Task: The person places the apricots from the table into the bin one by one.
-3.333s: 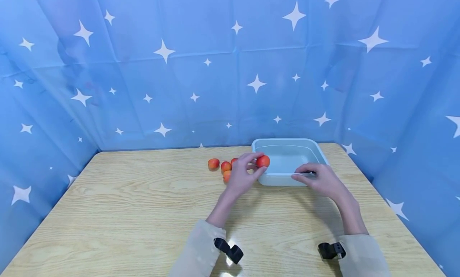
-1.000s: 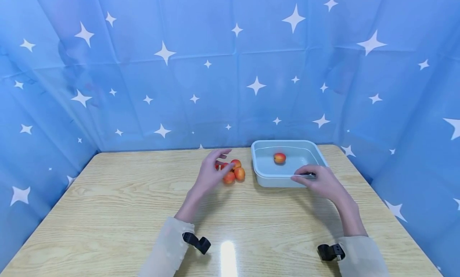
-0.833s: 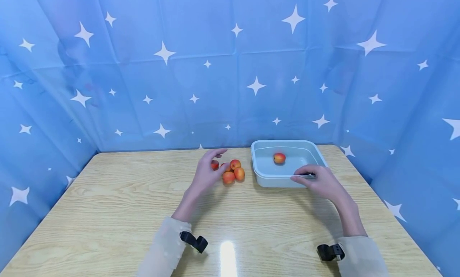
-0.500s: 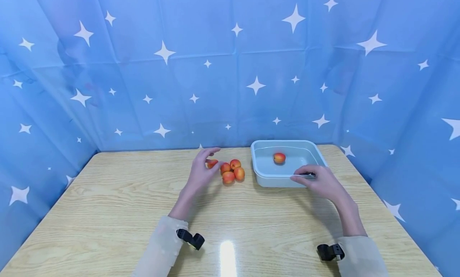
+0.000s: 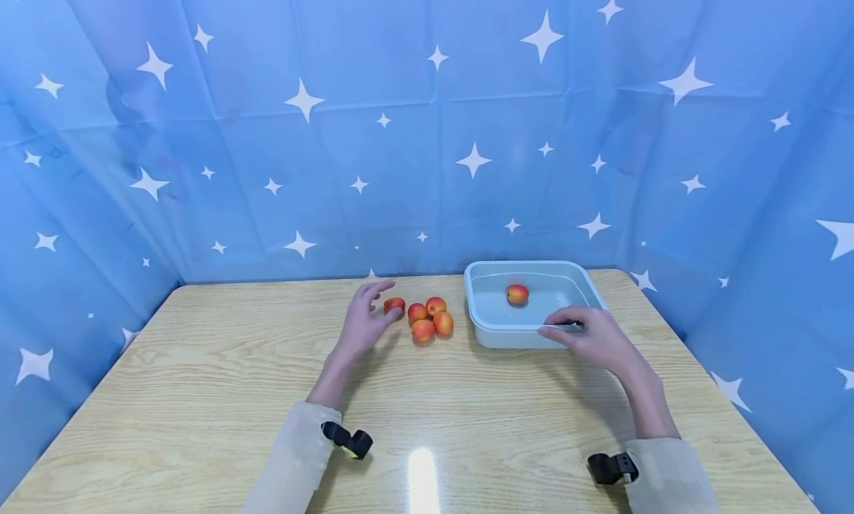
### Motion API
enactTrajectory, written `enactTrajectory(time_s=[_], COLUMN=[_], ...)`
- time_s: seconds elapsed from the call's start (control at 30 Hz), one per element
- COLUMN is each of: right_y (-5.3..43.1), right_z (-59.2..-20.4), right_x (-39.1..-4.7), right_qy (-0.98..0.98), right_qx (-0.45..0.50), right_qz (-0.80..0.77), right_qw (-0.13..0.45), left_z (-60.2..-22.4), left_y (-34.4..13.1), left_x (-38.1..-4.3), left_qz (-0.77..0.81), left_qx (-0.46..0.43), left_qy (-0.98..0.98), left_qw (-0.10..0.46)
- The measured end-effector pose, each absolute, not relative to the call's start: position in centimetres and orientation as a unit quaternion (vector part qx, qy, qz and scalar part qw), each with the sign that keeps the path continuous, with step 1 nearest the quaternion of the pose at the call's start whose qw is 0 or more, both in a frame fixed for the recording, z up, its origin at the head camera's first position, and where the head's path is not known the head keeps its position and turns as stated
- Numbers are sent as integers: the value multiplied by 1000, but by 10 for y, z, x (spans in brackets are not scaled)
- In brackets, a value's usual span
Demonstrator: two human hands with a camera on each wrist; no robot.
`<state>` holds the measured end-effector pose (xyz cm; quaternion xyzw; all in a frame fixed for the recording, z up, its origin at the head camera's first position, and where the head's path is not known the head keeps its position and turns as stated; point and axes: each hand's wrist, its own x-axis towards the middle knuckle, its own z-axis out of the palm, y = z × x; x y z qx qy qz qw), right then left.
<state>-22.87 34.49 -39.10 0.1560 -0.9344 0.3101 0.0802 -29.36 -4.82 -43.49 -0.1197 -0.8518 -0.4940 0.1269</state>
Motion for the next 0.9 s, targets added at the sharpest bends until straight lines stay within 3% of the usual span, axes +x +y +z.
enactTrajectory(time_s=[0.9], right_y=[346], right_z=[-393], right_x=[-230], right_qy=[-935], right_qx=[152], right_qz=[310], right_qw=[82], left_z=[-454], left_y=[-55], left_x=[-300], left_qz=[-488], left_qx=[-119], left_qy=[-861], left_qw=[75])
